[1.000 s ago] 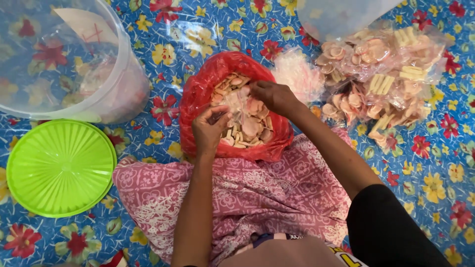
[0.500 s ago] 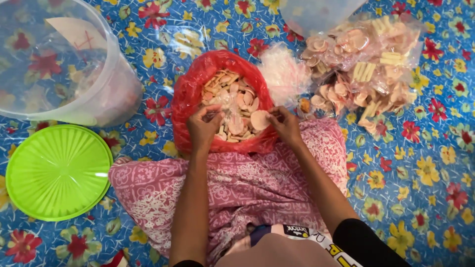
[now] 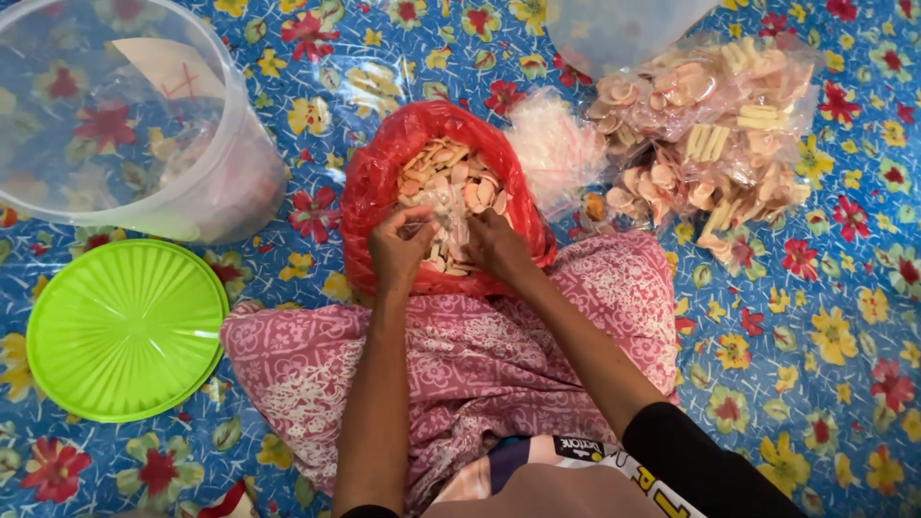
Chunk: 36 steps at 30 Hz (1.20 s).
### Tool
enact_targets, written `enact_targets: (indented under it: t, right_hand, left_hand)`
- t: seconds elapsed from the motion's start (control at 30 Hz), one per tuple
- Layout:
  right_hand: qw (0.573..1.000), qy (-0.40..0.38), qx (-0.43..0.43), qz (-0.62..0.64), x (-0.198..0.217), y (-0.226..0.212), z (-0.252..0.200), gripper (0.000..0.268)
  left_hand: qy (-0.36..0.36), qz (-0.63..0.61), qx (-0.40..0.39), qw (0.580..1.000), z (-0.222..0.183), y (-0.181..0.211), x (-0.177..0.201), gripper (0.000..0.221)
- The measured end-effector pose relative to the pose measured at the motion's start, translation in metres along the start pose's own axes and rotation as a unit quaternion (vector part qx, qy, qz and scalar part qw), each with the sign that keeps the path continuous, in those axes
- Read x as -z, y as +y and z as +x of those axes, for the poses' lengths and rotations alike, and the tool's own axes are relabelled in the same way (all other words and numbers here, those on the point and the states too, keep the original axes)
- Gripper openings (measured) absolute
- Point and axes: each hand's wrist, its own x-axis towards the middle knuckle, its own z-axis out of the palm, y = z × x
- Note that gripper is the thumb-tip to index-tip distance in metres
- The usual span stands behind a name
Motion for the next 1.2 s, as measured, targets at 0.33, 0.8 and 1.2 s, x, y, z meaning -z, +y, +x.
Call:
enact_targets:
  t: [0.33, 0.8, 1.2]
  right_hand:
    - [0.972, 0.132, -0.007, 0.193, -0.001, 0.008, -0.018, 0.018]
    - [0.736, 0.221, -0.194, 0.61, -0.02, 0.04, -0.046, 0.017]
    - [0.708, 0.184, -0.195, 0.653, 0.0, 0.028, -0.051, 0.018]
  left_hand:
    - [-0.014, 0.068, -0.028, 0.997, 0.011, -0.023, -0.007, 0.028]
    - [-0.097, 0.139, -0.079, 0.982, 0.006, -0.04, -0.023, 0.03]
    - [-0.137, 0.138, -0.148, 0.97, 0.004, -0.036, -0.023, 0.031]
